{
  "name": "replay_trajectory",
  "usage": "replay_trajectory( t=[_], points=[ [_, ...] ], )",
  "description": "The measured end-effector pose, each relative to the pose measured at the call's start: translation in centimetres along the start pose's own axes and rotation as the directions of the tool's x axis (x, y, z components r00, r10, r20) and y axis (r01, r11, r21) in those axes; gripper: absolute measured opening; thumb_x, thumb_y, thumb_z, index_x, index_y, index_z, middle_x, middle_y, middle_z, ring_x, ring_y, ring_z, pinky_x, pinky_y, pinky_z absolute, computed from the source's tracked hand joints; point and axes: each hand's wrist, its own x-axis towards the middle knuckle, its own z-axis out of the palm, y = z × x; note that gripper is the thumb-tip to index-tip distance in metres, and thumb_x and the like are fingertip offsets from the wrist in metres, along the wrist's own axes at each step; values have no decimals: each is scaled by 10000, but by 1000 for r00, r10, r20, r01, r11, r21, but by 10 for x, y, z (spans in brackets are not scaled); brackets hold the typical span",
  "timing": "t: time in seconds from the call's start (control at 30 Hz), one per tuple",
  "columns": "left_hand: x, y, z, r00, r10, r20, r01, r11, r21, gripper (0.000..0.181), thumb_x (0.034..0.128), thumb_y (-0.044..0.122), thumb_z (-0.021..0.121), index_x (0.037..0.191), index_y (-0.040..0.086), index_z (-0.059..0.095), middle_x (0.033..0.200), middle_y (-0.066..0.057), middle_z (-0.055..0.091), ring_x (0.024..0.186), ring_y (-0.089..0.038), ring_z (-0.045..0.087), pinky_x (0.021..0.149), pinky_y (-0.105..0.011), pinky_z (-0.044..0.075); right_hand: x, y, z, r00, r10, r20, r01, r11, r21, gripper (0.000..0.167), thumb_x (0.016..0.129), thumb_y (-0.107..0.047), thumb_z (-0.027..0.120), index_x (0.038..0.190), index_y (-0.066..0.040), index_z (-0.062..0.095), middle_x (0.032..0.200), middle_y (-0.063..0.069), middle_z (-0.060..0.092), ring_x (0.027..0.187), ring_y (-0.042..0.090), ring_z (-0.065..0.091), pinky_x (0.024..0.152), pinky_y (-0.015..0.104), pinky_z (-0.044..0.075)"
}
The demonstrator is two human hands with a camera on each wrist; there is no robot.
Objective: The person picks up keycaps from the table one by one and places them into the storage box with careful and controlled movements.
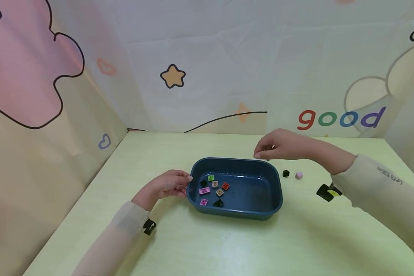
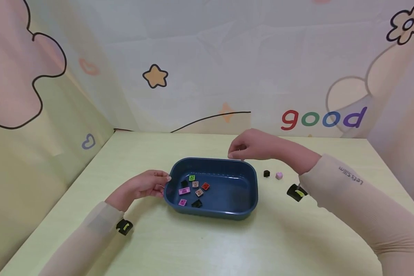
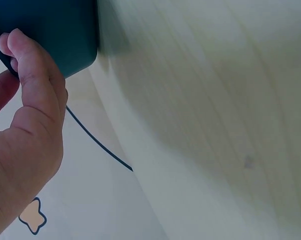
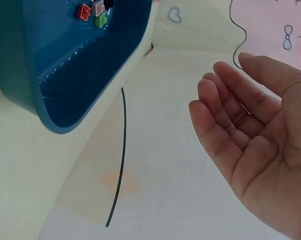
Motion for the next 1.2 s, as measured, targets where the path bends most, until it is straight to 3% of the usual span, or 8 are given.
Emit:
replay_trajectory(
  t=[0.33, 0.6, 0.87, 1.03, 1.2],
  points=[
    [0, 0, 0, 1000, 1, 3, -1, 1000, -11, 253, 1082, 164, 495, 1238, -27, 549, 792, 4, 651, 644, -90, 634, 636, -184, 586, -38, 21, -4, 986, 132, -100, -128, 991, 50, 177, 986, -235, 686, 1104, -123, 755, 964, -35, 724, 836, 85, 640, 733, 239, 546],
    [-1, 1, 2, 1000, -3, 9, 4, 1000, -20, 249, 1081, 164, 497, 1233, -26, 548, 783, 7, 647, 639, -81, 631, 635, -181, 586, -71, 44, 0, 960, 200, -195, -190, 980, 66, 168, 986, -198, 681, 1119, -128, 757, 976, -29, 737, 812, 2, 633, 708, 220, 529],
    [0, 0, 1, 1000, -23, -10, 23, 1000, -20, 232, 1081, 163, 495, 1218, -12, 560, 788, 2, 648, 649, -95, 632, 634, -187, 588, -89, 71, 15, 935, 273, -227, -263, 962, 72, 243, 1001, -237, 661, 1188, -102, 740, 1081, 28, 762, 848, -24, 641, 730, 220, 543],
    [0, 0, 1, 1000, -16, -16, 15, 1000, -18, 220, 1080, 158, 494, 1201, -10, 567, 775, 7, 644, 640, -92, 625, 629, -185, 586, -92, 88, 27, 925, 305, -227, -292, 952, 90, 286, 1003, -240, 658, 1212, -57, 728, 1116, 98, 759, 855, 29, 647, 737, 220, 549],
    [0, -1, 1, 1000, -8, -16, 8, 1000, -16, 203, 1077, 157, 499, 1173, -4, 575, 767, 6, 639, 636, -91, 621, 629, -183, 585, -94, 105, 41, 917, 338, -211, -316, 940, 129, 316, 1011, -200, 642, 1230, 19, 702, 1115, 172, 753, 926, 192, 694, 737, 204, 544]
  ],
)
